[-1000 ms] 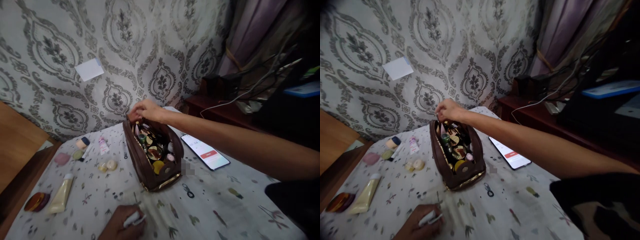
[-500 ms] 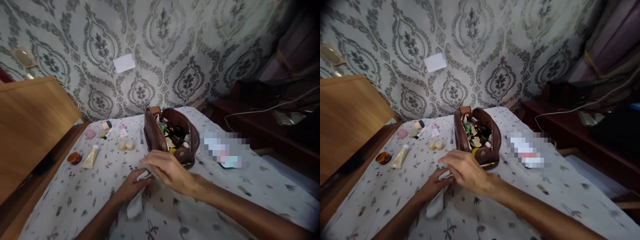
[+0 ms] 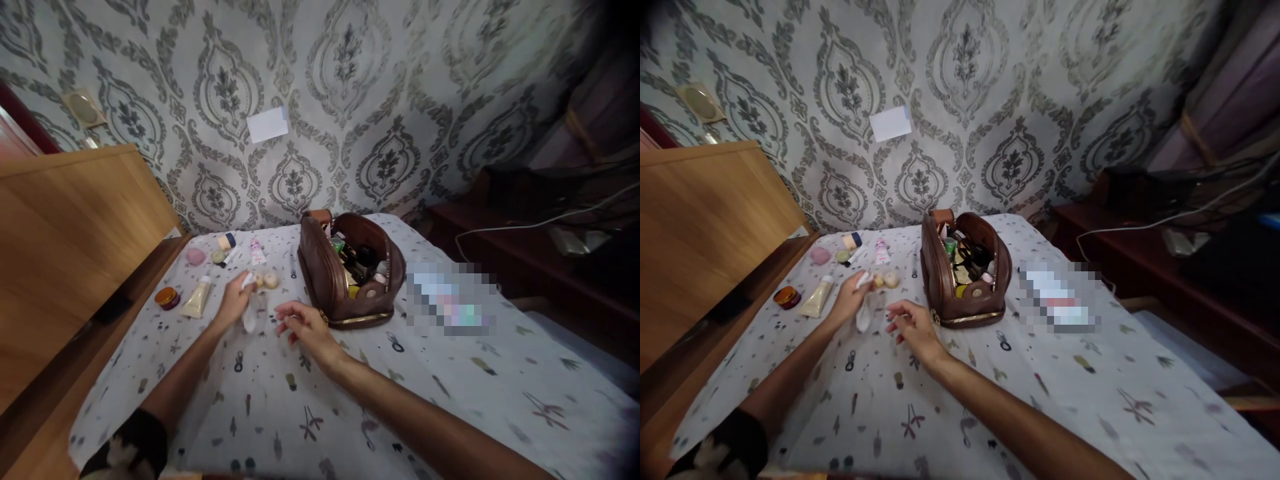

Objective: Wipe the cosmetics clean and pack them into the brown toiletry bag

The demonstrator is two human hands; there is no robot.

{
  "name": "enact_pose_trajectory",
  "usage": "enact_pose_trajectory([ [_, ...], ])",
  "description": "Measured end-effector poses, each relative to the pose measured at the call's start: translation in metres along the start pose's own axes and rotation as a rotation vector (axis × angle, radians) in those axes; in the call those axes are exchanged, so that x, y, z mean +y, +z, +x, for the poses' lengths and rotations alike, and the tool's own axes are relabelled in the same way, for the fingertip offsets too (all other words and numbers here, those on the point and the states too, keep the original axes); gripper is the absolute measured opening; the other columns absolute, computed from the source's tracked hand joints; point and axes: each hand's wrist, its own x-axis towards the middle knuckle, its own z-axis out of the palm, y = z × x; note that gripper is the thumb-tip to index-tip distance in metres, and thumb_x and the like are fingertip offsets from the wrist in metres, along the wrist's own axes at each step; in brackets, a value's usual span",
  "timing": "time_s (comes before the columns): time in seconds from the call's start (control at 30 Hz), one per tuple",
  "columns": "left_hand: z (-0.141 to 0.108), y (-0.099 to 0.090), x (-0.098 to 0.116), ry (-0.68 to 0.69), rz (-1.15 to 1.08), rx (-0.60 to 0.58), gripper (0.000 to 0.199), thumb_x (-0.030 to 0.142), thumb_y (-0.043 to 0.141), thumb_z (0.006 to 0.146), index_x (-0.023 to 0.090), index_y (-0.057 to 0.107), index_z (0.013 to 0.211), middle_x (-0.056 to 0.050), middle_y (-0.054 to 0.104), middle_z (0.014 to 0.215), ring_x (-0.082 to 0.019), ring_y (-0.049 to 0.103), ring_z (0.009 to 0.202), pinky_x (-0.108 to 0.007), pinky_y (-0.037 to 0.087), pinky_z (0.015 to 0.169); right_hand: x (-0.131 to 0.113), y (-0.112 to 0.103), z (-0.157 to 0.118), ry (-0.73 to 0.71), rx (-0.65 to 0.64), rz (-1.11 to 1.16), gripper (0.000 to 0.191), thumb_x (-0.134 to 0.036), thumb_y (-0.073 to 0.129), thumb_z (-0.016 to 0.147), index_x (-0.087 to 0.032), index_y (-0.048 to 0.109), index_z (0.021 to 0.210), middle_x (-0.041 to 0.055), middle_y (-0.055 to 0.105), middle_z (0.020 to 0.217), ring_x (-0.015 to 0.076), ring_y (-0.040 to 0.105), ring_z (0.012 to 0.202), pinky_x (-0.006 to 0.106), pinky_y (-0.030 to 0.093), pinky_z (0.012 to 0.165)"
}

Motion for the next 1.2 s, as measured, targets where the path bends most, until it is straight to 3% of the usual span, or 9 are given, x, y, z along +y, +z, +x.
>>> enact_pose_trajectory([
  [0.13,0.058,-0.013,-0.033,-0.131,0.208,0.105,0.039,0.014,0.041,0.088,0.012,0.056,0.124,-0.017,0.063,0.126,-0.029,0.057,0.120,-0.040,0.044,0.101,0.025,0.002,-0.004,0.009,-0.028,-0.044,0.015,-0.025,0.054,0.073,-0.017,0.063,0.080,-0.0002,0.061,0.069,0.0089,0.055,0.052,0.019,0.039,0.044],
  [0.27,0.091,-0.012,-0.051,-0.181,0.366,0.041,0.046,0.011,0.045,0.086,0.013,0.052,0.131,-0.020,0.056,0.135,-0.033,0.053,0.126,-0.046,0.044,0.101,0.030,-0.001,-0.007,0.022,-0.098,-0.100,0.014,-0.024,0.051,0.077,-0.016,0.062,0.078,-0.0028,0.059,0.057,0.0070,0.045,0.043,0.020,0.036,0.045],
  [0.5,0.104,0.003,-0.060,-0.204,0.542,-0.035,0.050,0.013,0.046,0.085,0.009,0.046,0.135,-0.024,0.053,0.137,-0.035,0.051,0.127,-0.047,0.046,0.099,0.025,-0.001,-0.008,0.036,-0.132,-0.089,0.012,-0.016,0.050,0.077,-0.016,0.062,0.078,-0.0045,0.056,0.058,0.0064,0.048,0.045,0.018,0.035,0.044],
  [0.6,0.106,0.005,-0.060,-0.243,0.593,-0.038,0.044,0.015,0.044,0.086,0.003,0.052,0.128,-0.029,0.055,0.132,-0.040,0.052,0.125,-0.051,0.047,0.096,0.025,-0.001,-0.008,0.044,-0.137,-0.094,0.013,-0.014,0.049,0.078,-0.016,0.061,0.077,-0.0053,0.056,0.056,0.0054,0.047,0.043,0.017,0.035,0.043],
  [0.73,0.105,0.001,-0.055,-0.283,0.615,-0.059,0.034,0.017,0.047,0.085,0.005,0.062,0.113,-0.029,0.062,0.121,-0.041,0.061,0.113,-0.052,0.050,0.088,0.024,-0.002,-0.007,0.058,-0.154,-0.041,0.011,-0.013,0.050,0.078,-0.017,0.060,0.073,-0.0056,0.056,0.055,0.0054,0.046,0.042,0.016,0.035,0.041],
  [0.9,0.078,-0.009,-0.044,-0.215,0.590,-0.044,0.031,0.026,0.044,0.089,0.009,0.062,0.108,-0.024,0.067,0.114,-0.035,0.065,0.107,-0.042,0.052,0.083,0.027,-0.005,-0.005,0.027,-0.139,0.067,0.010,-0.027,0.062,0.079,-0.017,0.060,0.076,-0.0045,0.057,0.061,0.0071,0.053,0.047,0.017,0.036,0.041],
  [1.0,0.036,-0.017,-0.031,-0.118,0.521,-0.025,0.032,0.033,0.041,0.092,0.015,0.060,0.112,-0.015,0.069,0.107,-0.028,0.066,0.103,-0.034,0.051,0.084,0.027,-0.007,-0.005,0.020,-0.131,0.140,0.030,-0.041,0.070,0.076,-0.018,0.060,0.091,-0.0037,0.060,0.068,0.0085,0.058,0.050,0.018,0.038,0.041],
  [1.07,0.002,-0.024,-0.017,0.066,0.256,-0.026,0.034,0.040,0.041,0.093,0.017,0.059,0.110,-0.009,0.069,0.100,-0.026,0.066,0.091,-0.033,0.051,0.080,0.025,-0.007,-0.005,0.015,-0.114,0.171,0.046,-0.050,0.073,0.073,-0.018,0.057,0.103,-0.0036,0.061,0.071,0.0094,0.060,0.051,0.018,0.038,0.042],
  [1.2,-0.055,-0.033,0.019,0.257,-0.050,-0.379,0.030,0.045,0.052,0.090,0.022,0.067,0.102,-0.004,0.067,0.091,-0.022,0.064,0.088,-0.028,0.048,0.078,0.021,-0.007,-0.007,-0.005,-0.067,0.159,0.056,-0.061,0.069,0.074,-0.019,0.055,0.109,-0.0042,0.062,0.068,0.0092,0.057,0.048,0.018,0.035,0.041],
])
